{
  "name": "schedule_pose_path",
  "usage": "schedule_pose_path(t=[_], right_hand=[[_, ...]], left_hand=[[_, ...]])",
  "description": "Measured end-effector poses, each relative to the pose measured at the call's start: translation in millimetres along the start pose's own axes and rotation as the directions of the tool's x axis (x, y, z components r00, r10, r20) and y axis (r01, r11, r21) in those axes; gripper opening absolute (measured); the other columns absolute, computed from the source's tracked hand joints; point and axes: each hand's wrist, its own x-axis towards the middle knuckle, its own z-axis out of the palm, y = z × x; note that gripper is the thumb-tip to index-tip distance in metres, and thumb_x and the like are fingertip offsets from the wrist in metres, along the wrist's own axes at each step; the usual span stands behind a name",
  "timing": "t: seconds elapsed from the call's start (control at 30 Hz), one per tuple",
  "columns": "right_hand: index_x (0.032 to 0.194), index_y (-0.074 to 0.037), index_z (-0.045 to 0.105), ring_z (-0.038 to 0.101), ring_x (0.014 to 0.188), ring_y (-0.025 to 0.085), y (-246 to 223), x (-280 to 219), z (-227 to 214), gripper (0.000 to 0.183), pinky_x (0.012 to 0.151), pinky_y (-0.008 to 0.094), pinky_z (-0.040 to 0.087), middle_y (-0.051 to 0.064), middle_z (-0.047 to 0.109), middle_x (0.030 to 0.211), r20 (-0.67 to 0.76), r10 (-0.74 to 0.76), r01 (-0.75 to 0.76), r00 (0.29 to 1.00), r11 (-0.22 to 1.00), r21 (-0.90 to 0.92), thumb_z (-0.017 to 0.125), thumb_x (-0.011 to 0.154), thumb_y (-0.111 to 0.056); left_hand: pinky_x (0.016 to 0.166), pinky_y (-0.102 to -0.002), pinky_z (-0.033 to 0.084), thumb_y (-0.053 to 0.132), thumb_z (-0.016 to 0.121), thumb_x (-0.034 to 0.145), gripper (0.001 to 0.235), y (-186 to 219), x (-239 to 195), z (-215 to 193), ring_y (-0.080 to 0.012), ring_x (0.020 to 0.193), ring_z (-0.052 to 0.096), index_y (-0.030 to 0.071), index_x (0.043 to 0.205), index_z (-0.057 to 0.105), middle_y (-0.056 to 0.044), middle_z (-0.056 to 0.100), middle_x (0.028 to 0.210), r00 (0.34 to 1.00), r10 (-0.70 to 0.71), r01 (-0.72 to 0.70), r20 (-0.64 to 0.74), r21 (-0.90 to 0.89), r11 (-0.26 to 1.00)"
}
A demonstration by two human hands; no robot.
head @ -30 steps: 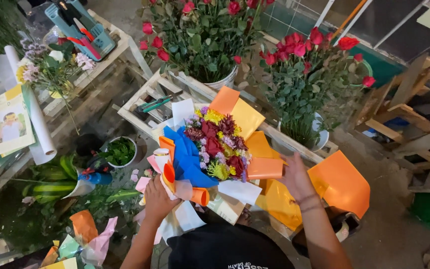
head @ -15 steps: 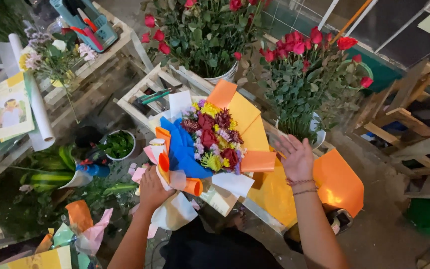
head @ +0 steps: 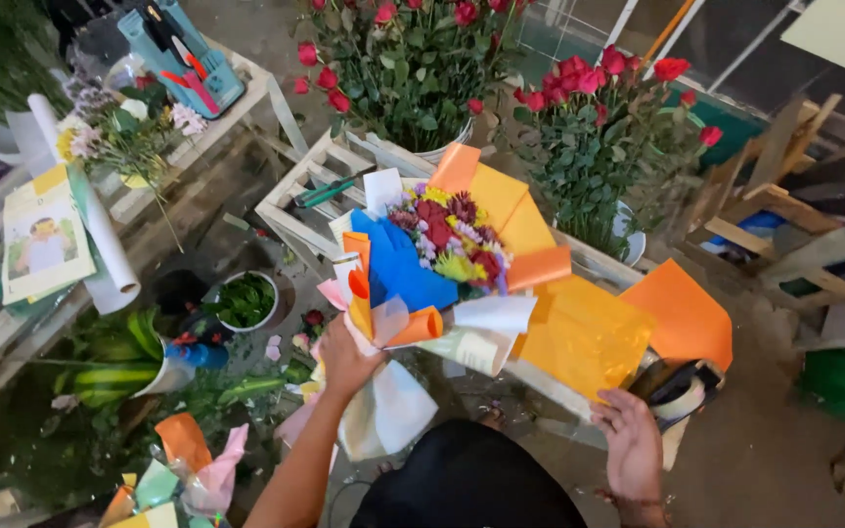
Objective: A person wraps a flower bouquet using multiple layers of colored paper, specifically focusing on folding and positioning orange paper.
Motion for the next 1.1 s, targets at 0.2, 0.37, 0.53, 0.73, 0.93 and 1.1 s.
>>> schedule_pose_path(t=[0.2, 0.37, 0.53, 0.73, 0.93, 1.1], right_hand=[[0.126, 0.004, 0.059, 0.065, 0.102, 0.036, 31.0, -79.6, 22.6, 0.045, 0.091, 0.046, 0.049, 0.024, 0.068, 0.119, -0.107, 0.007, -0.019, 0.994, 0.994, -0.108, 0.034, 0.116, -0.032], [0.119, 0.007, 0.063, 0.067, 0.097, 0.037, 71.4, -119.6, 20.7, 0.042, 0.088, 0.045, 0.051, 0.025, 0.069, 0.117, -0.149, -0.037, 0.021, 0.988, 0.994, -0.11, 0.04, 0.112, -0.028], [0.122, 0.007, 0.065, 0.071, 0.098, 0.036, 88.4, -127.5, 30.0, 0.039, 0.087, 0.043, 0.055, 0.025, 0.073, 0.117, -0.058, -0.044, 0.033, 0.997, 0.983, -0.178, 0.042, 0.111, -0.022], [0.116, 0.0, 0.072, 0.075, 0.097, 0.027, 33.9, -138.6, 109.4, 0.032, 0.088, 0.037, 0.059, 0.014, 0.077, 0.115, 0.159, -0.241, 0.281, 0.957, 0.905, -0.319, 0.05, 0.105, -0.02], [0.122, -0.005, 0.068, 0.072, 0.109, 0.02, -30.7, -159.5, 188.5, 0.033, 0.101, 0.034, 0.057, 0.009, 0.073, 0.119, 0.432, -0.394, 0.565, 0.811, 0.717, -0.407, 0.064, 0.095, -0.025], [0.141, 0.002, 0.051, 0.05, 0.136, 0.037, -42.5, -87.2, 217.0, 0.052, 0.115, 0.051, 0.036, 0.023, 0.056, 0.144, 0.603, -0.508, 0.753, 0.616, 0.604, -0.261, 0.058, 0.093, -0.019]], left_hand=[[0.093, -0.053, 0.048, 0.054, 0.078, 0.053, 0.101, -2.0, -9.7, -13.0, -0.0348, 0.117, 0.056, 0.011, 0.138, 0.042, -0.013, 0.056, 0.125, 0.974, -0.172, 0.207, 0.147, -0.272, 0.94], [0.102, -0.045, 0.042, 0.058, 0.077, 0.058, 0.111, -21.8, -23.1, -21.6, -0.0281, 0.128, 0.046, 0.012, 0.148, 0.032, -0.011, 0.045, 0.137, 0.977, -0.066, 0.165, 0.205, -0.511, 0.844], [0.128, -0.044, 0.023, 0.036, 0.089, 0.068, 0.093, -47.8, 15.6, -16.9, -0.0265, 0.146, 0.045, 0.008, 0.148, 0.051, -0.011, 0.05, 0.156, 0.783, 0.603, -0.373, 0.152, -0.66, 0.652], [0.066, -0.039, 0.051, 0.023, 0.074, 0.087, 0.026, -71.1, 45.0, -46.9, -0.0216, 0.084, 0.071, 0.005, 0.105, 0.072, -0.008, 0.074, 0.095, 0.789, 0.252, 0.401, 0.56, -0.78, 0.48], [0.049, -0.031, 0.025, 0.023, 0.074, 0.088, 0.044, -7.5, 34.9, -107.0, -0.0062, 0.051, 0.039, 0.021, 0.056, 0.043, 0.008, 0.04, 0.057, 0.868, 0.277, 0.253, 0.412, -0.848, 0.466], [0.119, -0.052, 0.03, 0.018, 0.082, 0.081, 0.06, 60.6, 20.5, -65.0, -0.0384, 0.123, 0.056, 0.002, 0.134, 0.06, -0.023, 0.063, 0.13, 0.902, 0.376, -0.421, -0.215, -0.635, 0.647]])
